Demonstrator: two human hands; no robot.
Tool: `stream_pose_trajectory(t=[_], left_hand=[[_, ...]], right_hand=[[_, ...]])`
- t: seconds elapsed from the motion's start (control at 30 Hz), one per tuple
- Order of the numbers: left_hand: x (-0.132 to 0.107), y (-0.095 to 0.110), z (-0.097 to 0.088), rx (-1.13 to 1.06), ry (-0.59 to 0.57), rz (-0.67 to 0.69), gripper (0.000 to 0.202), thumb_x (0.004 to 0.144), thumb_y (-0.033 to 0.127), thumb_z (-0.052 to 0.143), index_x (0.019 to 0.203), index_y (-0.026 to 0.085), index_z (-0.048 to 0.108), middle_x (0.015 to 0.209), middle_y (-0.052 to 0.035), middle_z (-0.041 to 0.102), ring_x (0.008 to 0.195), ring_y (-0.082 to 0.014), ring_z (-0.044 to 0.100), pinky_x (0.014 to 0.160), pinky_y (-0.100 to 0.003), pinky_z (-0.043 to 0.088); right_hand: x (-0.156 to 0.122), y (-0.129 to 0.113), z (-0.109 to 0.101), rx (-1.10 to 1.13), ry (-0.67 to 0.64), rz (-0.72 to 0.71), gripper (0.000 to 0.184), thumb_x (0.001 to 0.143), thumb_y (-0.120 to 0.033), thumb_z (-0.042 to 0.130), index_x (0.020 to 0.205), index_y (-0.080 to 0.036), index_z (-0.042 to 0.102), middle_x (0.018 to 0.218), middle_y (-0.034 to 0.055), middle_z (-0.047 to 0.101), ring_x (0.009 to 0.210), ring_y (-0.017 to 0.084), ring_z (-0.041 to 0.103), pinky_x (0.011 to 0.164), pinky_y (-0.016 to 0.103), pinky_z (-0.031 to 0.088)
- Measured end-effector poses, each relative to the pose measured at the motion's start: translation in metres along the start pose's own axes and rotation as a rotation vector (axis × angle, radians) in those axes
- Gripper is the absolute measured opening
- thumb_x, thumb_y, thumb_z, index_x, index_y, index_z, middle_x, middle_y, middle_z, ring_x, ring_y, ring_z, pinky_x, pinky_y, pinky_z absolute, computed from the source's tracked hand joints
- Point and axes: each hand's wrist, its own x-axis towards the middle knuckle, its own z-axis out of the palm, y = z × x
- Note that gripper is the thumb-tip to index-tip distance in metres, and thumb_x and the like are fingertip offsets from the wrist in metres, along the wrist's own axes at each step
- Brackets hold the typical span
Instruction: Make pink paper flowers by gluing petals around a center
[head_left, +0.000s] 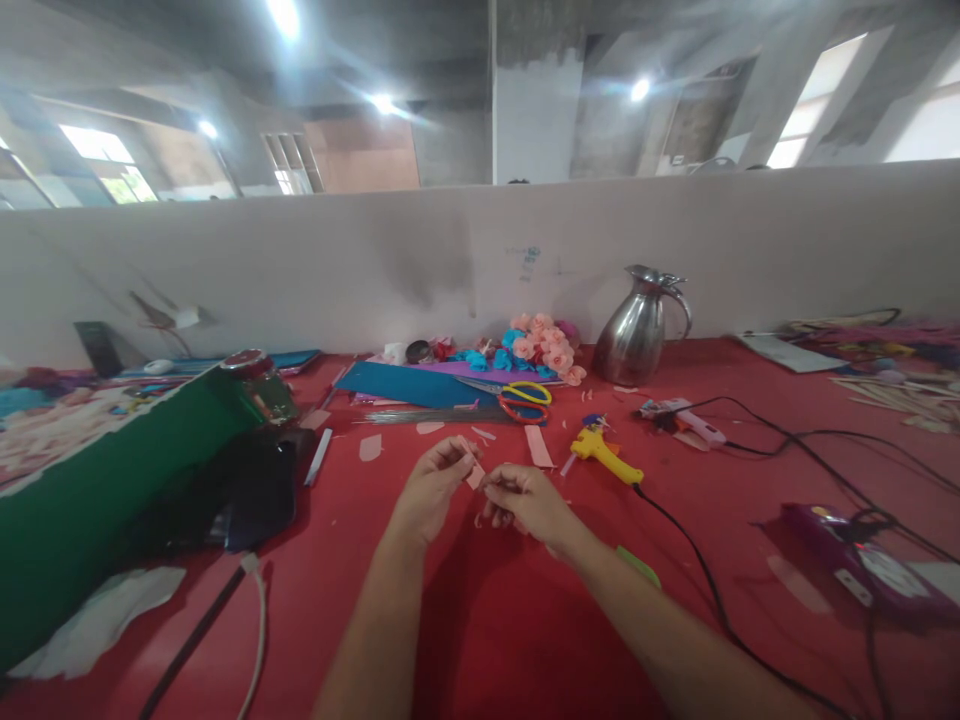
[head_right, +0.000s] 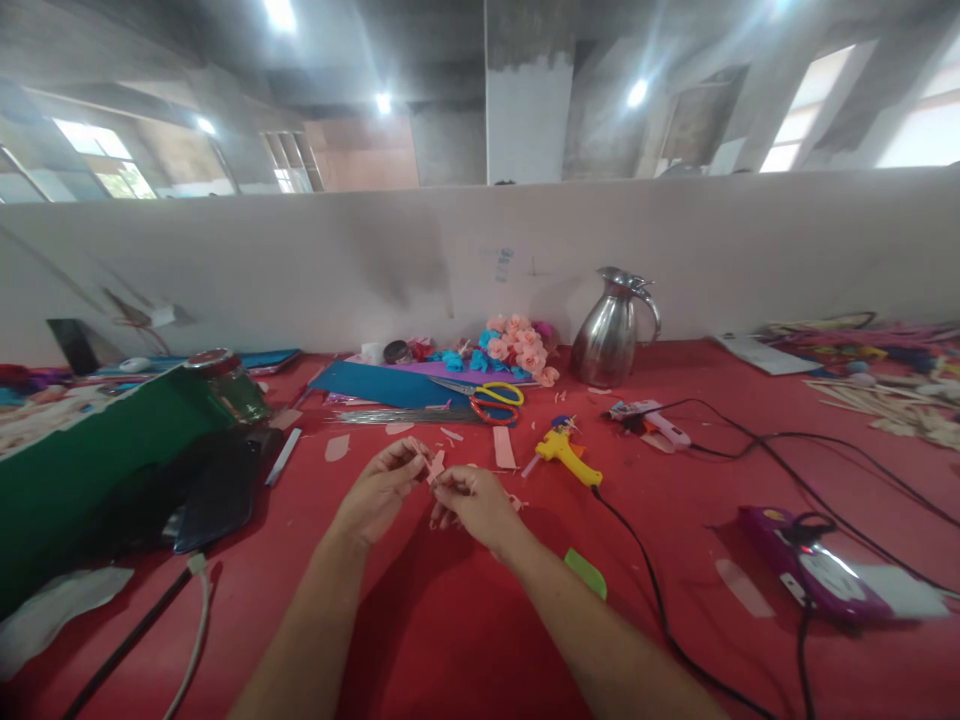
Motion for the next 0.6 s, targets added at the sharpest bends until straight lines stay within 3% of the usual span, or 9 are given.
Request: stream_pose_trajectory(t=[0.13,0.27,0.4,0.6], left_hand=[[0.001,0.002,0.000,-0.156,-0.015,-0.028,0.016,0.066,0.023,0.074,0.078,0.017,0.065,0.076,-0.0004,0.059,0.066,-0.0100,0.054,0.062,-0.023,0.044],[0.004,0.002,0.000,-0.231,0.137,0.053,0.023,0.068,0.029,0.072,0.088,0.021,0.065,0.079,0.0009,0.061,0.071,-0.0093,0.055,0.069,-0.023,0.044],[0.004,-0.004,0.005,0.092,0.209,0.124,0.015,0.063,0.025,0.075,0.070,0.017,0.064,0.068,0.0022,0.060,0.063,-0.0086,0.053,0.063,-0.021,0.041],[0.003,-0.010,0.014,0.398,0.255,0.169,0.019,0.060,0.029,0.075,0.065,0.016,0.063,0.062,0.0003,0.060,0.059,-0.0123,0.053,0.060,-0.024,0.041]], right_hand=[[-0.001,-0.001,0.002,0.028,-0.014,0.003,0.030,0.069,-0.046,0.062,0.074,-0.017,0.057,0.056,0.0000,0.063,0.047,0.010,0.055,0.049,0.022,0.038],[-0.001,-0.002,0.002,0.001,0.027,-0.034,0.029,0.070,-0.046,0.060,0.075,-0.017,0.058,0.055,-0.0014,0.060,0.045,0.010,0.053,0.047,0.022,0.038],[-0.001,-0.002,-0.001,-0.144,0.131,-0.125,0.019,0.075,-0.036,0.055,0.077,-0.018,0.061,0.058,-0.0009,0.059,0.047,0.011,0.054,0.047,0.023,0.040],[-0.002,-0.001,-0.002,-0.308,0.194,-0.230,0.017,0.080,-0.027,0.049,0.076,-0.020,0.063,0.059,-0.0006,0.060,0.051,0.014,0.056,0.051,0.024,0.040]])
